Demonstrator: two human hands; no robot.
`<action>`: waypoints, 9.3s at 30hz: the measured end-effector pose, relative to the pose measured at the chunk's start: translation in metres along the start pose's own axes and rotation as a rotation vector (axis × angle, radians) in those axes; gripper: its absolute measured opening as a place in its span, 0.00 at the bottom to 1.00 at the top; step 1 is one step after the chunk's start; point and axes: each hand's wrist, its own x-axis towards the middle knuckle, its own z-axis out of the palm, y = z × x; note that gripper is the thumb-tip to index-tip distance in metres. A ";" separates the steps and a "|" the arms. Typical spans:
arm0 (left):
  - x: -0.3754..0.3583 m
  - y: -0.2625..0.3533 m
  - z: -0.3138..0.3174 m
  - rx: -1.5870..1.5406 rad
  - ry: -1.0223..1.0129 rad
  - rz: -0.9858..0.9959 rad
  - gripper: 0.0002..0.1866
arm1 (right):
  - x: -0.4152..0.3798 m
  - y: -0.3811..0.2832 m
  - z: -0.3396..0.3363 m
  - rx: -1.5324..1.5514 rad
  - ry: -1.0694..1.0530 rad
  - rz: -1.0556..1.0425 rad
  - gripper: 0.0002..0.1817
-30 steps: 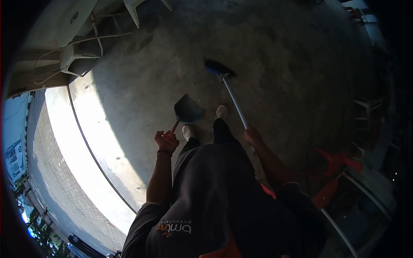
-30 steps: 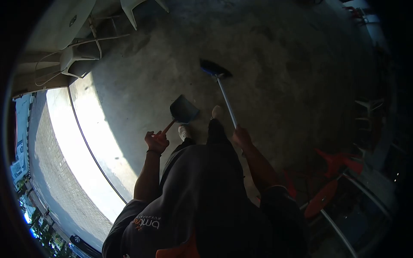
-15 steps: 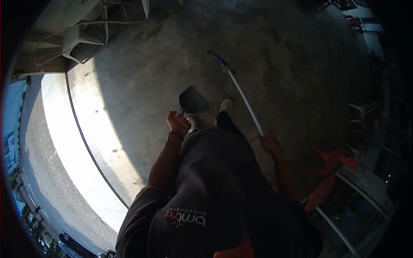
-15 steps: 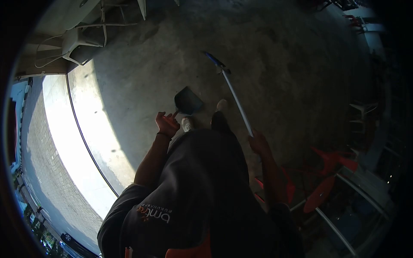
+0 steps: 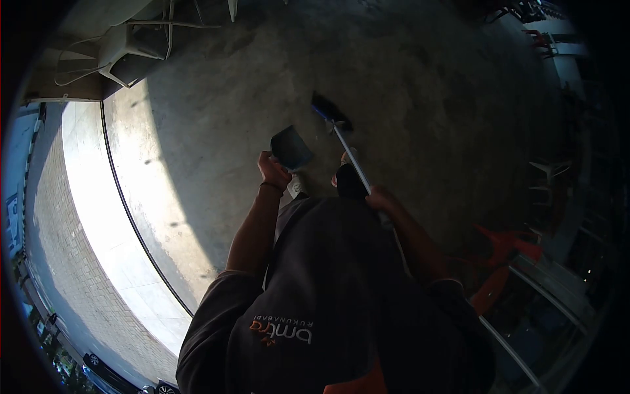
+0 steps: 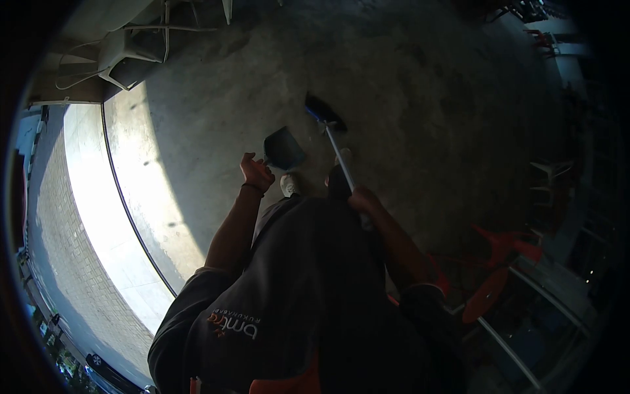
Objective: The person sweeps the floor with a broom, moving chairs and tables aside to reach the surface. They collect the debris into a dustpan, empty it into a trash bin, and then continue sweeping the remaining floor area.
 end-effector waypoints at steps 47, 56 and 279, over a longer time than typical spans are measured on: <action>-0.088 0.030 -0.112 -0.076 0.199 0.069 0.15 | -0.043 -0.017 -0.030 0.274 0.100 0.054 0.23; -0.070 0.035 -0.135 -0.100 0.214 0.091 0.17 | -0.019 -0.055 0.007 0.266 -0.151 0.053 0.16; 1.957 1.704 3.688 0.669 -0.828 0.055 0.07 | 2.397 0.363 -3.392 2.339 0.403 0.199 0.08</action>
